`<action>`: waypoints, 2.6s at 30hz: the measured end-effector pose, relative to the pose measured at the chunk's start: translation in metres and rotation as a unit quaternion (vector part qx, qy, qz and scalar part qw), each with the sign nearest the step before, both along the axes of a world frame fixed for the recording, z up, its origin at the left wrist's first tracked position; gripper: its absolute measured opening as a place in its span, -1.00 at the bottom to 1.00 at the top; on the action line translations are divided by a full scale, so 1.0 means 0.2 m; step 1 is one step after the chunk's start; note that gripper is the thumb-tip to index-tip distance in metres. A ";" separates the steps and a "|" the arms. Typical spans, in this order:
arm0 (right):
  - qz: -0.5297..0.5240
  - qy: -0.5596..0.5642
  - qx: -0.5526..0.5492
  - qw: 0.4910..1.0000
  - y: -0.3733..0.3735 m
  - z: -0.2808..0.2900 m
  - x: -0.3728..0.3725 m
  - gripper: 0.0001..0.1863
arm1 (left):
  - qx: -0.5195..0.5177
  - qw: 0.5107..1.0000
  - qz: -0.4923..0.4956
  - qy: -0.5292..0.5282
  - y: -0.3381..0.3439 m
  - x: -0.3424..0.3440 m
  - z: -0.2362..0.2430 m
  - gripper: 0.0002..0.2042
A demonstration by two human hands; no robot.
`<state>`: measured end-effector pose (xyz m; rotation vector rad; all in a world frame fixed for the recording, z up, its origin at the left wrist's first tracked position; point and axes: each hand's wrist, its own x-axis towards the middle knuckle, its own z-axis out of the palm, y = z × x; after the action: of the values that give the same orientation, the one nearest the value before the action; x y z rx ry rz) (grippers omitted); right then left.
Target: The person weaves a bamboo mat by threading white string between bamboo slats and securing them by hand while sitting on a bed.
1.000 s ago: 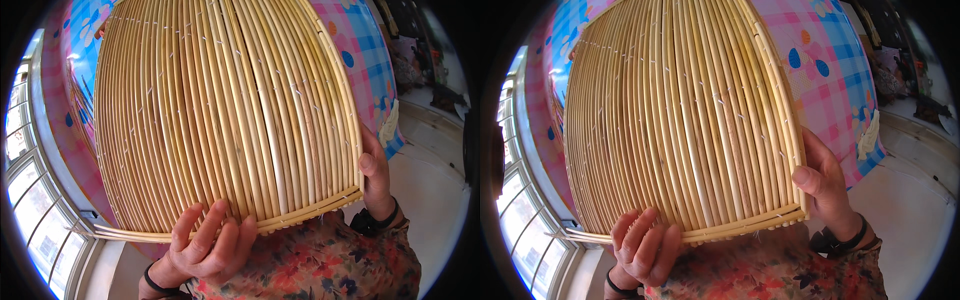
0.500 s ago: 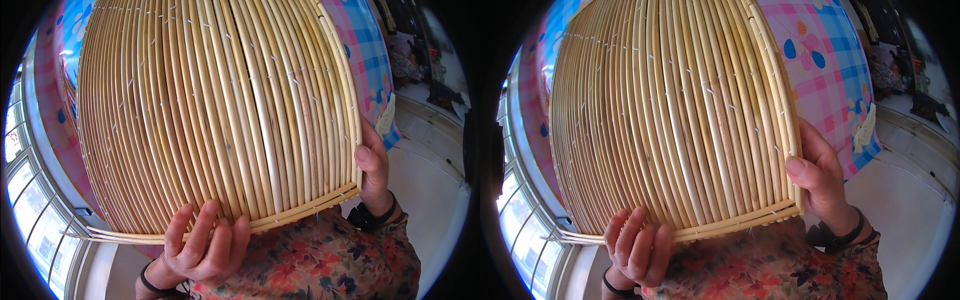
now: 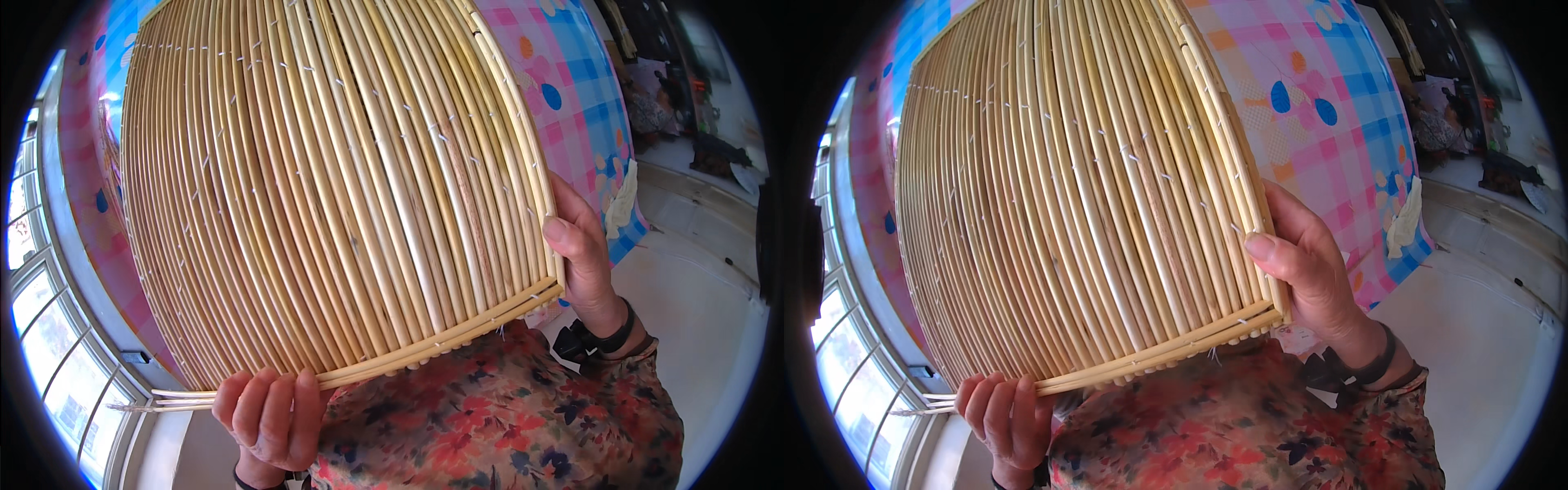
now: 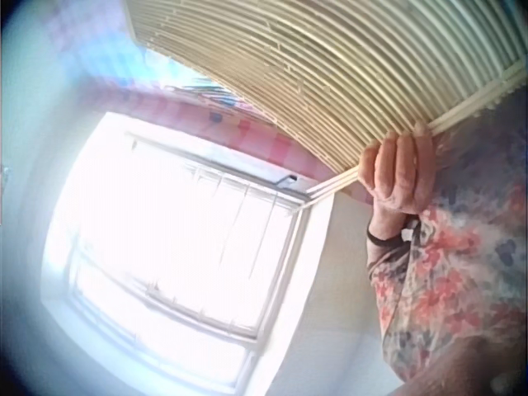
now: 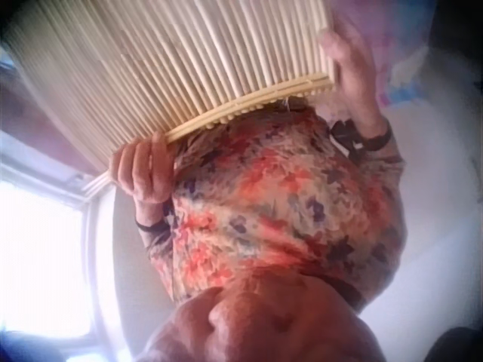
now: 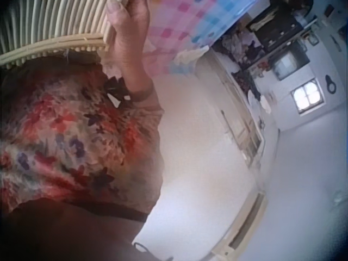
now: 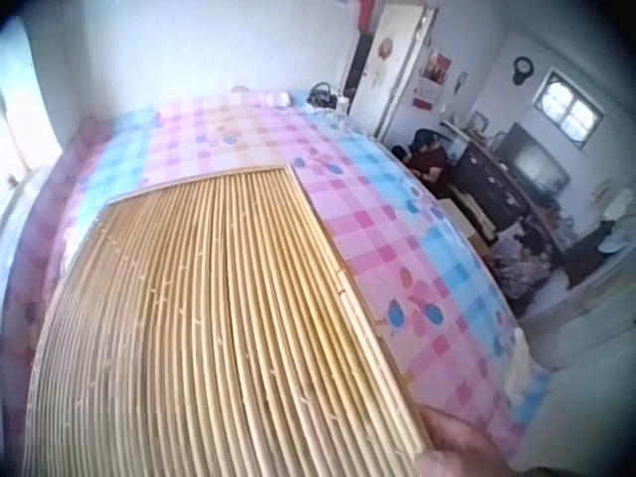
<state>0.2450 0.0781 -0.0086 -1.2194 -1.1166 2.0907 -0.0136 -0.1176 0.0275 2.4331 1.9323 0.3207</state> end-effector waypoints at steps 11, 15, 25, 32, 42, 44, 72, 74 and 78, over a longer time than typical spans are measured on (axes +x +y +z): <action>0.008 0.009 0.024 1.000 0.17 -0.08 -0.07 -0.42 | 0.057 0.998 0.004 -0.041 0.11 0.02 -0.05 -0.77; -0.029 0.091 0.011 0.995 0.19 -0.17 -0.02 -0.52 | 0.066 0.996 0.014 -0.059 0.13 0.07 -0.08 -0.75; -0.129 -0.144 0.337 0.922 0.22 -0.14 0.19 -0.63 | 0.108 0.978 0.173 -0.040 -0.05 -0.05 -0.06 -0.72; 0.153 -0.142 0.717 0.665 0.01 0.15 -0.01 -0.72 | 0.127 0.951 0.275 -0.055 -0.24 -0.16 -0.10 -0.62; 0.282 -0.141 0.685 0.657 -0.03 0.13 -0.24 -0.66 | 0.103 0.955 0.277 -0.034 -0.32 -0.24 -0.10 -0.69; 0.282 -0.155 0.680 0.659 -0.02 0.12 -0.25 -0.72 | 0.102 0.956 0.271 -0.045 -0.32 -0.24 -0.09 -0.68; 0.329 -0.197 0.531 0.756 -0.02 0.20 -0.30 -0.94 | 0.179 0.415 0.255 -0.855 -0.24 -0.07 -0.39 -0.80; 0.330 -0.197 0.535 0.752 -0.02 0.20 -0.30 -0.93 | 0.191 0.419 0.238 -0.855 -0.23 -0.08 -0.41 -0.81; 0.329 -0.197 0.538 0.750 -0.02 0.21 -0.30 -0.94 | 0.208 0.431 0.219 -0.850 -0.21 -0.09 -0.48 -0.82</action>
<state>0.1842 0.0735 0.0335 -0.6655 -2.7097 1.0227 -0.0325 -0.1589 -0.0686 0.2985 1.0587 2.1731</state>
